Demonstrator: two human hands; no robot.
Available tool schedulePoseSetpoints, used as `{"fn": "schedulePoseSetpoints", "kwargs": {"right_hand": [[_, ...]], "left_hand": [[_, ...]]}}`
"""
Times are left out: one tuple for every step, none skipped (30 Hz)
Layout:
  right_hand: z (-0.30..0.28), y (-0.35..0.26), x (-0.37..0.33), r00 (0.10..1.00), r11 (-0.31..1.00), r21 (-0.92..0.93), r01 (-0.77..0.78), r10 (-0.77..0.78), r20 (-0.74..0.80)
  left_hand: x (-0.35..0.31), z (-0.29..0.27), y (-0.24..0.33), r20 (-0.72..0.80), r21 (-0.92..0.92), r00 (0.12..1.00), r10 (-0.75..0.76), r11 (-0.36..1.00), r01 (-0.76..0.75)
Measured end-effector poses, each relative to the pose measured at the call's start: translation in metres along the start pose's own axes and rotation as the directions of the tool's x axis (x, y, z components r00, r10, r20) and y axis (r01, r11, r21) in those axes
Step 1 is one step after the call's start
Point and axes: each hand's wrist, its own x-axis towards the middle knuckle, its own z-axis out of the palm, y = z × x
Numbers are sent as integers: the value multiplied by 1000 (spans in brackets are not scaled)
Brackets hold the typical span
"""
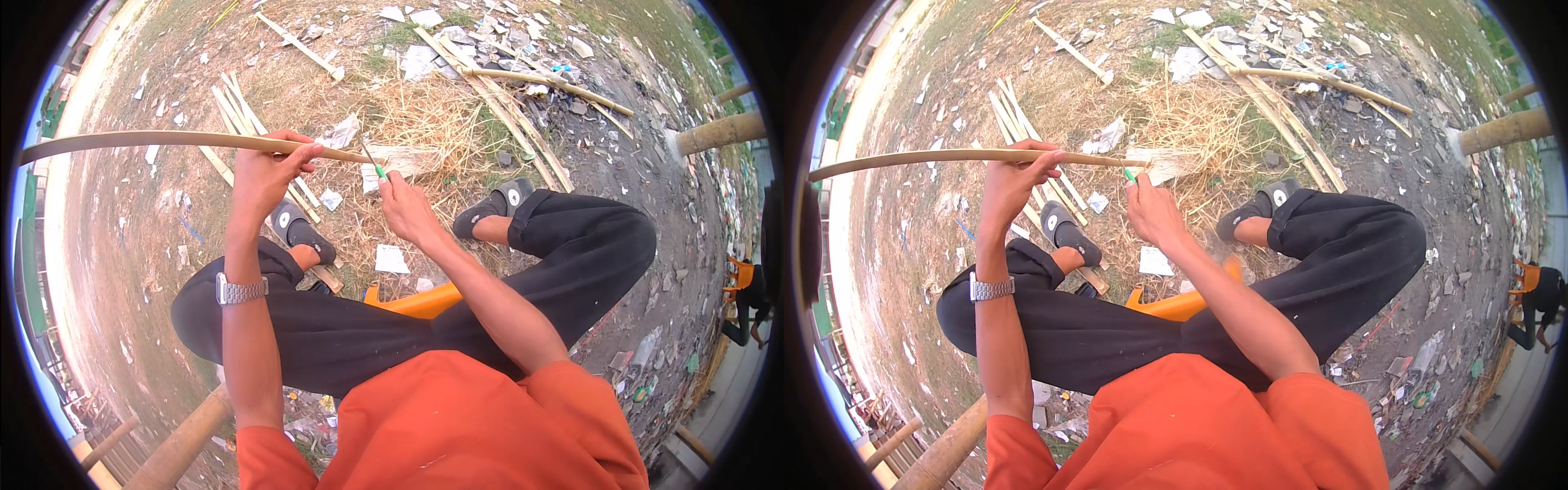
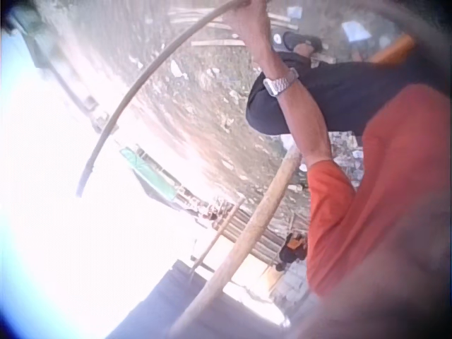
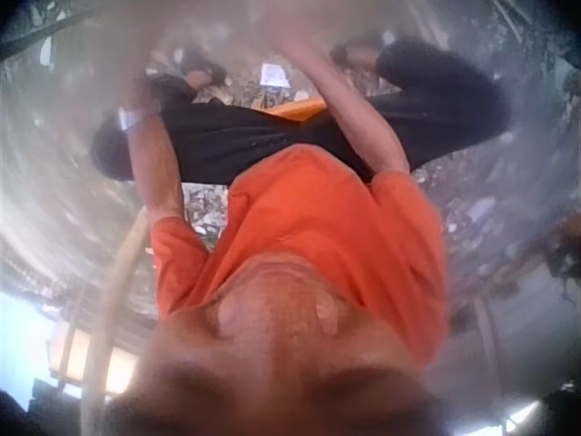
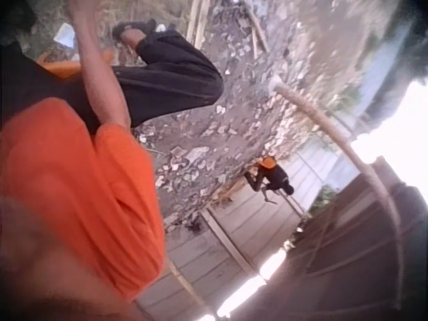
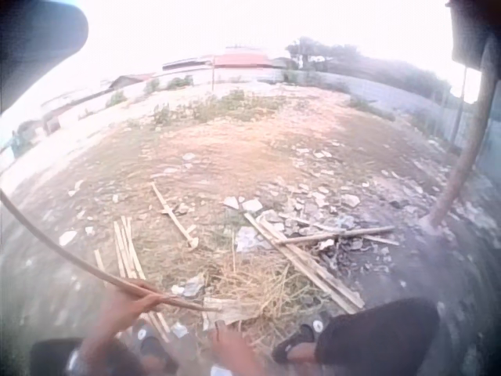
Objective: The person sits on a small stool and uses a green utility knife to peel the outer layer off a long bamboo stick. They hold the stick with their left hand and scrape downwards with the knife in their right hand, repeating the motion along the length of the stick.
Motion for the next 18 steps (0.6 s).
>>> {"fn": "schedulePoseSetpoints", "kwargs": {"right_hand": [[1,1,-1,999,997,57,45,-45,-12],[1,-6,-3,998,993,94,70,-69,-9],[1,-13,-6,996,987,131,90,-90,-9],[-1,-20,-7,994,980,167,111,-111,-8],[-5,-28,-7,997,987,145,62,-69,44],[1,-25,-4,997,990,122,70,-75,36],[9,-20,0,996,992,99,79,-82,30],[13,-15,4,996,994,74,84,-85,18],[16,-11,7,995,994,49,93,-94,15],[17,-5,10,997,997,47,68,-69,19],[18,-2,13,998,998,46,47,-48,28],[20,1,16,999,999,45,26,-28,37],[21,3,17,998,999,35,17,-19,58],[17,0,18,997,1000,22,14,-16,82],[14,-3,18,994,1000,9,11,-12,105],[12,-6,18,995,1000,-9,21,-20,93],[12,-9,15,996,999,-23,24,-22,81],[13,-9,13,997,999,-38,27,-24,69]], "left_hand": [[2,1,0,-2,1,1000,6,1000,-6],[1,1,-1,-16,5,1000,25,1000,-25],[1,3,-2,-26,9,999,44,999,-44],[3,6,-2,-36,12,997,62,998,-61],[4,10,-5,-65,11,989,136,991,-136],[4,14,-6,-91,60,982,165,985,-160],[1,16,-6,-117,111,974,195,977,-182],[1,21,-6,-135,157,964,230,965,-208],[-1,24,-4,-154,176,967,202,969,-174],[-4,26,1,-175,194,969,174,971,-139],[-6,26,3,-201,214,969,145,972,-101],[-5,26,0,-208,187,966,152,976,-114],[-4,26,-3,-216,159,963,159,979,-126],[-2,26,-7,-230,128,959,165,982,-138],[1,28,-10,-266,135,945,191,978,-160],[3,31,-13,-300,142,929,217,973,-182],[4,32,-16,-328,150,914,240,968,-201],[4,33,-17,-326,141,918,225,972,-188]]}}
